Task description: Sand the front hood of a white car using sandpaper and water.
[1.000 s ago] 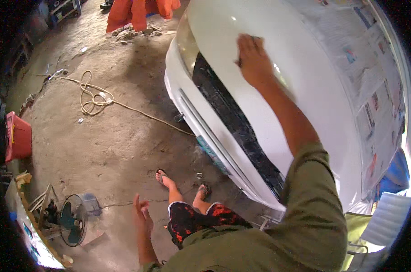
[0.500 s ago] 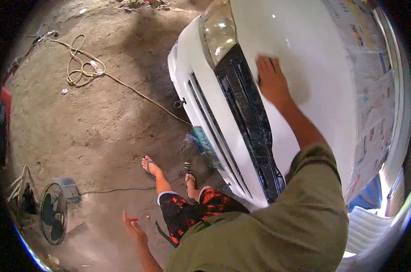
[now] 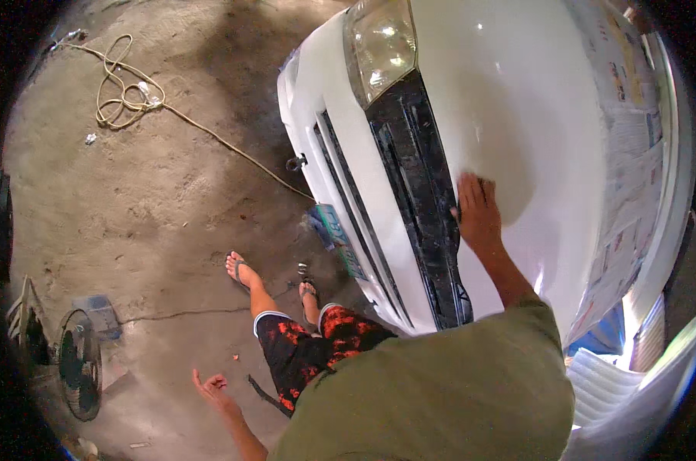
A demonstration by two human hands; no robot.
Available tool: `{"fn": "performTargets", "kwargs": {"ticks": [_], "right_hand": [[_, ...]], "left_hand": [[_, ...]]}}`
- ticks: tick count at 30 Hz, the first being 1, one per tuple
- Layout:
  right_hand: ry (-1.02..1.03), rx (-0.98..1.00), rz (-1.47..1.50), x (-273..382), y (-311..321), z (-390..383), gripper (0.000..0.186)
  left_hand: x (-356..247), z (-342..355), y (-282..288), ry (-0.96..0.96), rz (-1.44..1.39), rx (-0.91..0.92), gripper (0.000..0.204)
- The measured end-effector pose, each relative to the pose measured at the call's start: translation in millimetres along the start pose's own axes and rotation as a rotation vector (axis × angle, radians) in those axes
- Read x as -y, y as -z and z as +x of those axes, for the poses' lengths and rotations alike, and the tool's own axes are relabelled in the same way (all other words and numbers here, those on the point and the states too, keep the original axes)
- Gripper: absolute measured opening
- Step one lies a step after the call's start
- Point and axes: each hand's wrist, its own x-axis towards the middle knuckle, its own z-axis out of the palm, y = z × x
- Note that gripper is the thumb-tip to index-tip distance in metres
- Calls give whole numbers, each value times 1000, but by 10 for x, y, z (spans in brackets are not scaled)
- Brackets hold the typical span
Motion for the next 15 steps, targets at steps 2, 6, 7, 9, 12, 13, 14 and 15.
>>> {"fn": "performTargets", "kwargs": {"ticks": [2, 6, 7, 9, 12, 13, 14, 15], "right_hand": [[28, 8, -70, -20, 56, -75, 72], [37, -215, -90, -137, 237, 1076, 68], [63, -276, -139, -104, 364, 1462, 67], [91, -331, -173, 14, 376, 1518, 67], [-34, -76, -87, 12, 146, 599, 71], [-2, 31, -95, 69, 50, 112, 72], [0, 37, -90, 16, -36, -176, 72], [59, -14, -119, -53, -109, -303, 73]], "left_hand": [[-2, 6, -36, 65, -11, -12, 65], [-20, 203, -307, -5, -35, 60, 67], [-18, 242, -342, -45, -59, 30, 67], [45, 239, -274, -53, -53, -7, 67], [500, 95, -95, 26, -125, -91, 66], [721, -23, 14, 113, -181, -119, 67], [813, -155, 99, 116, -174, -118, 67], [896, -215, 77, 177, -201, -124, 66]]}}
